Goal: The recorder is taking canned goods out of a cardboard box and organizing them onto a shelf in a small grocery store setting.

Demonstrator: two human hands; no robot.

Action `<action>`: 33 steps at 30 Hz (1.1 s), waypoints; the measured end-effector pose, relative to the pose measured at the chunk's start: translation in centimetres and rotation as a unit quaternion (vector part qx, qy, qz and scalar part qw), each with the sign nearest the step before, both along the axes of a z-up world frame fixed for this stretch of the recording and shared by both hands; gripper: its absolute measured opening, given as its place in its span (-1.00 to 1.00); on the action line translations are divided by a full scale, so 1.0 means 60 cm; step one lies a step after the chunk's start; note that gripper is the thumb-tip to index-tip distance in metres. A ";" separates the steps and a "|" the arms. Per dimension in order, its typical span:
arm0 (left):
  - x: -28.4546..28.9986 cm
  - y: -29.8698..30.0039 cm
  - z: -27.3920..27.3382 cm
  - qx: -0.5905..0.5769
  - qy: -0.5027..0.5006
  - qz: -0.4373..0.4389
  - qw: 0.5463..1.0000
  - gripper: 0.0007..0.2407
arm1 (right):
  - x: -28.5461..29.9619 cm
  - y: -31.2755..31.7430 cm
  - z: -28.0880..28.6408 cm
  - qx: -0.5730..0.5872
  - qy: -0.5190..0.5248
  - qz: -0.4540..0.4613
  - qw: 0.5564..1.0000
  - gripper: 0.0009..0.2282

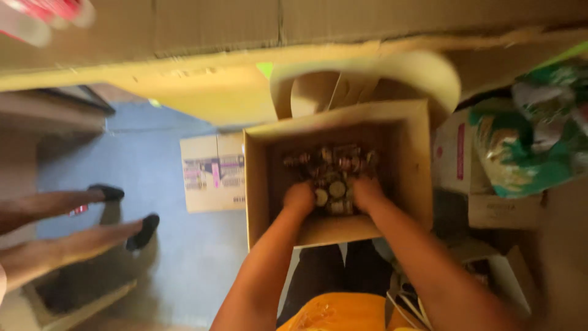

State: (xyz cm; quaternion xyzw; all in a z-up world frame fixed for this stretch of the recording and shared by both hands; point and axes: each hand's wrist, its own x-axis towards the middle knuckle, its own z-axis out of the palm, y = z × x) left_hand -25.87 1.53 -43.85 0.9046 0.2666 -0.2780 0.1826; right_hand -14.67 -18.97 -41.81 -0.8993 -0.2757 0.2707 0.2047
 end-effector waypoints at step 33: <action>0.577 -0.210 0.716 -0.117 -0.609 0.115 0.776 -0.35 | 0.520 -0.028 0.747 0.275 -0.639 -0.241 0.677 -0.35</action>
